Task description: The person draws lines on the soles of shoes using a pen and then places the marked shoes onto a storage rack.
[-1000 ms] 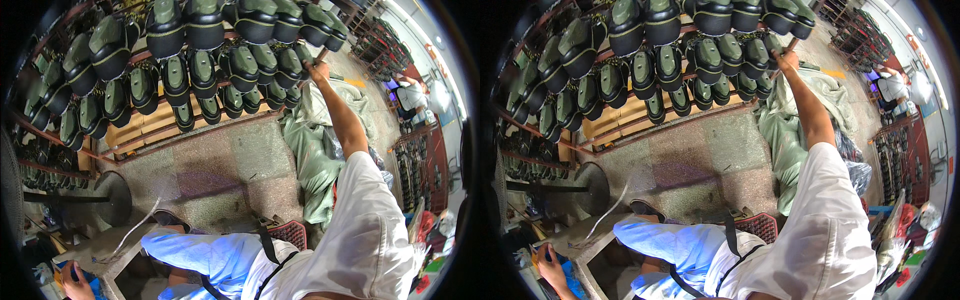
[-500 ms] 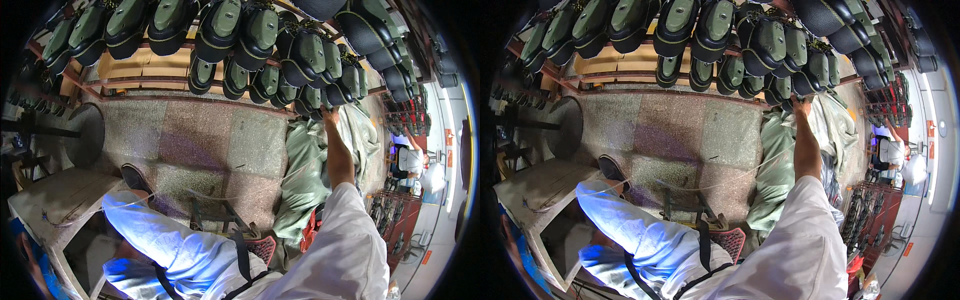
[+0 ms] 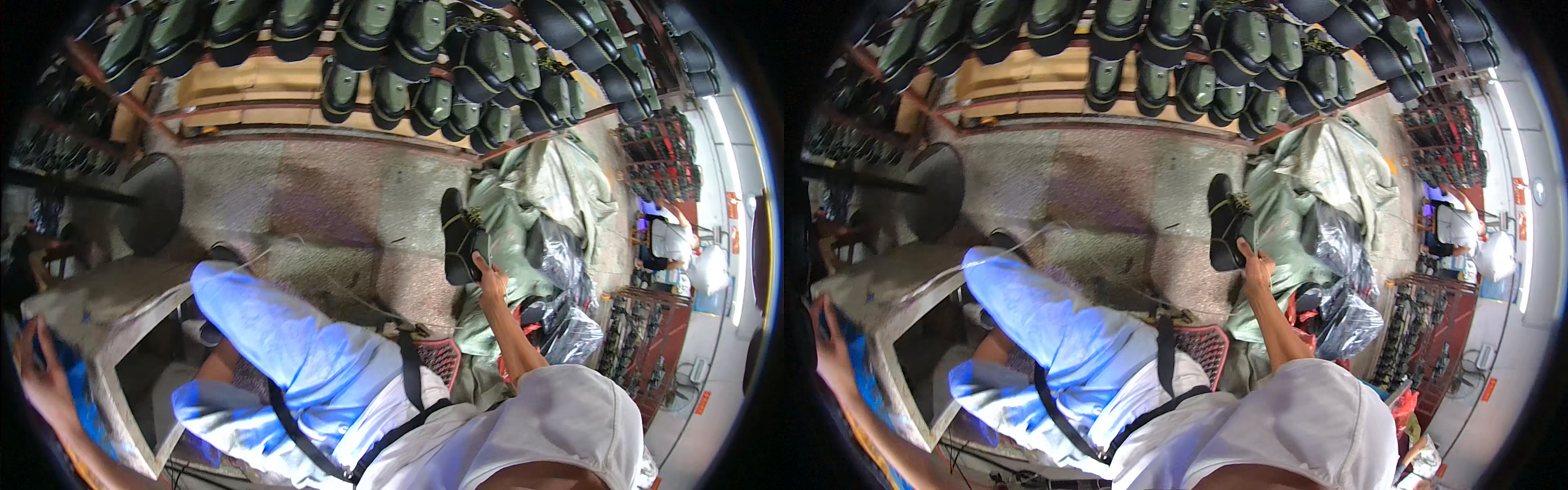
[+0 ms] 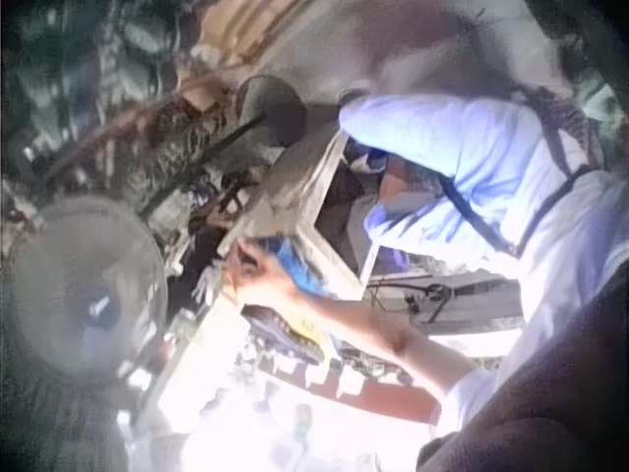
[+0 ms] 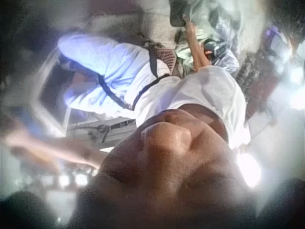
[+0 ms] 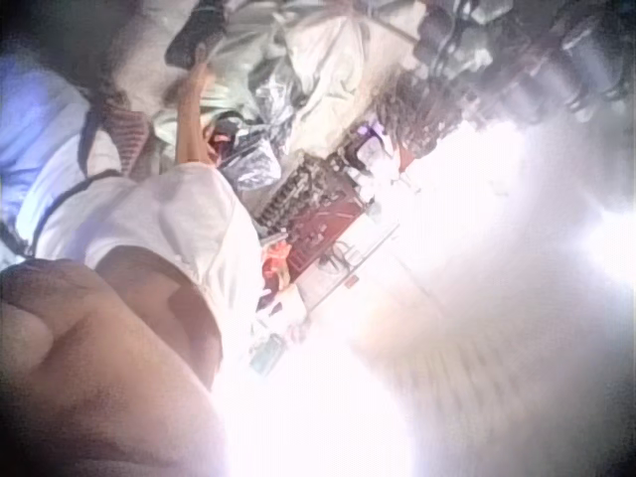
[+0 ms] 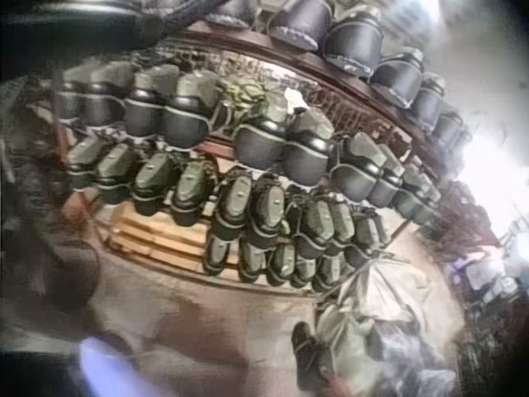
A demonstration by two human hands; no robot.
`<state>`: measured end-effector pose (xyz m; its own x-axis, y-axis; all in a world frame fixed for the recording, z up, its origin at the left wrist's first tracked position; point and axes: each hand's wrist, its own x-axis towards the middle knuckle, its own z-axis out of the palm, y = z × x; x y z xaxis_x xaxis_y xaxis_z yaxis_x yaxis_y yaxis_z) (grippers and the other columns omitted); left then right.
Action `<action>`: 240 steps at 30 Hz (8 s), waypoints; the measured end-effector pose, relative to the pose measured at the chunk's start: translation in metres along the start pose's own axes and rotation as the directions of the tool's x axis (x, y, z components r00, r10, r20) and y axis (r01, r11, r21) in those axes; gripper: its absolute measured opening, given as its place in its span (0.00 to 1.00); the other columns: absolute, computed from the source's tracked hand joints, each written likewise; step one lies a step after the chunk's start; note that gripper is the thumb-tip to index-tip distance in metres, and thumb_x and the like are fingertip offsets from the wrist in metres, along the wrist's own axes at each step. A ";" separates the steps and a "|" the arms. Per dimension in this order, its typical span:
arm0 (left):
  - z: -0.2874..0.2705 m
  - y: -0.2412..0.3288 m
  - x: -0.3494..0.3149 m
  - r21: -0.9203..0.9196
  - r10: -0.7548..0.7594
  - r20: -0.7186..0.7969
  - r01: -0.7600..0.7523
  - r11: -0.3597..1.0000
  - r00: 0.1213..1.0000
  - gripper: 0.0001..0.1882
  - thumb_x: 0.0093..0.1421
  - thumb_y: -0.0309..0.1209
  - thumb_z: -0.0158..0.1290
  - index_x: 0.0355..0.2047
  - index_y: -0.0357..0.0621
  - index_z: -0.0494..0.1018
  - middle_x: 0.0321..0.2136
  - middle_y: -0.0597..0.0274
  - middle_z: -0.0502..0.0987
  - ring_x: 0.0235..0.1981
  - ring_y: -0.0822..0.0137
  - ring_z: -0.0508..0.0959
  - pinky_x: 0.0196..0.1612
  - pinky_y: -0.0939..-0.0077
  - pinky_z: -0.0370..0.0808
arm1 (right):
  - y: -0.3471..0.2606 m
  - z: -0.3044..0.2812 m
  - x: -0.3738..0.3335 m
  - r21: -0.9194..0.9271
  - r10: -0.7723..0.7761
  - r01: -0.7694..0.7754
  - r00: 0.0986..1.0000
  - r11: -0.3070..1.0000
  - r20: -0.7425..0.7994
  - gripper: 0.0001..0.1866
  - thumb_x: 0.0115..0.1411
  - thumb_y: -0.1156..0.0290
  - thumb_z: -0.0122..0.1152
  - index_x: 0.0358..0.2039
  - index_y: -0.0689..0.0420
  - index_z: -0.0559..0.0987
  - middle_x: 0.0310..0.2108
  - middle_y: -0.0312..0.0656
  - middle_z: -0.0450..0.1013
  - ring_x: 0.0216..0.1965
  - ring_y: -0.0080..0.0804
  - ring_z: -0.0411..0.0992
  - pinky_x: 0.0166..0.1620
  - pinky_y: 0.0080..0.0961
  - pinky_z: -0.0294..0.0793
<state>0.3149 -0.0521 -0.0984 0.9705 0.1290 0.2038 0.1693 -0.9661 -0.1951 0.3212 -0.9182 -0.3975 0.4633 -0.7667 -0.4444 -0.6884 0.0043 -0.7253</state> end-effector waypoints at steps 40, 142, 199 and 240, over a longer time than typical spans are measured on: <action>-0.184 -0.078 -0.221 -0.163 -0.581 -0.034 0.569 0.806 0.813 0.63 0.31 0.63 0.77 0.59 0.24 0.74 0.51 0.36 0.80 0.53 0.44 0.82 0.59 0.57 0.76 | -0.307 0.366 -0.698 0.866 -0.244 0.274 -0.885 0.418 0.397 0.35 0.50 0.65 0.84 0.56 0.65 0.79 0.49 0.44 0.82 0.47 0.28 0.80 0.55 0.30 0.78; -0.063 0.052 -0.312 -0.583 -0.783 -0.584 0.560 0.588 0.214 0.28 0.58 0.36 0.71 0.53 0.35 0.74 0.53 0.47 0.80 0.51 0.51 0.81 0.55 0.61 0.77 | -0.185 0.270 -0.738 0.909 -0.485 -0.159 -0.803 -0.387 -0.347 0.12 0.56 0.75 0.60 0.41 0.59 0.85 0.26 0.43 0.77 0.24 0.40 0.77 0.29 0.33 0.77; -0.002 -0.049 -0.317 -0.760 -0.929 -0.275 0.536 0.368 0.247 0.26 0.81 0.42 0.37 0.60 0.36 0.77 0.60 0.46 0.77 0.59 0.54 0.78 0.65 0.66 0.69 | -0.264 0.268 -0.660 0.859 -0.634 0.254 -0.766 -0.445 -0.103 0.12 0.53 0.78 0.61 0.38 0.57 0.86 0.27 0.48 0.80 0.23 0.47 0.79 0.28 0.35 0.78; -0.131 0.031 -0.144 -0.161 -0.174 -0.937 0.070 0.985 0.301 0.43 0.45 0.21 0.78 0.61 0.28 0.70 0.51 0.45 0.81 0.52 0.50 0.82 0.55 0.54 0.82 | -0.279 0.356 -0.709 0.938 -0.373 0.345 -0.874 -0.028 0.311 0.49 0.35 0.41 0.84 0.54 0.58 0.79 0.51 0.53 0.81 0.55 0.52 0.78 0.62 0.45 0.69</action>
<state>0.1579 -0.1305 -0.0078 0.1019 -0.0025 0.9948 0.2066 -0.9781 -0.0236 0.3835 -0.1471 -0.0673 0.0252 0.8682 0.4956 0.7025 0.3374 -0.6267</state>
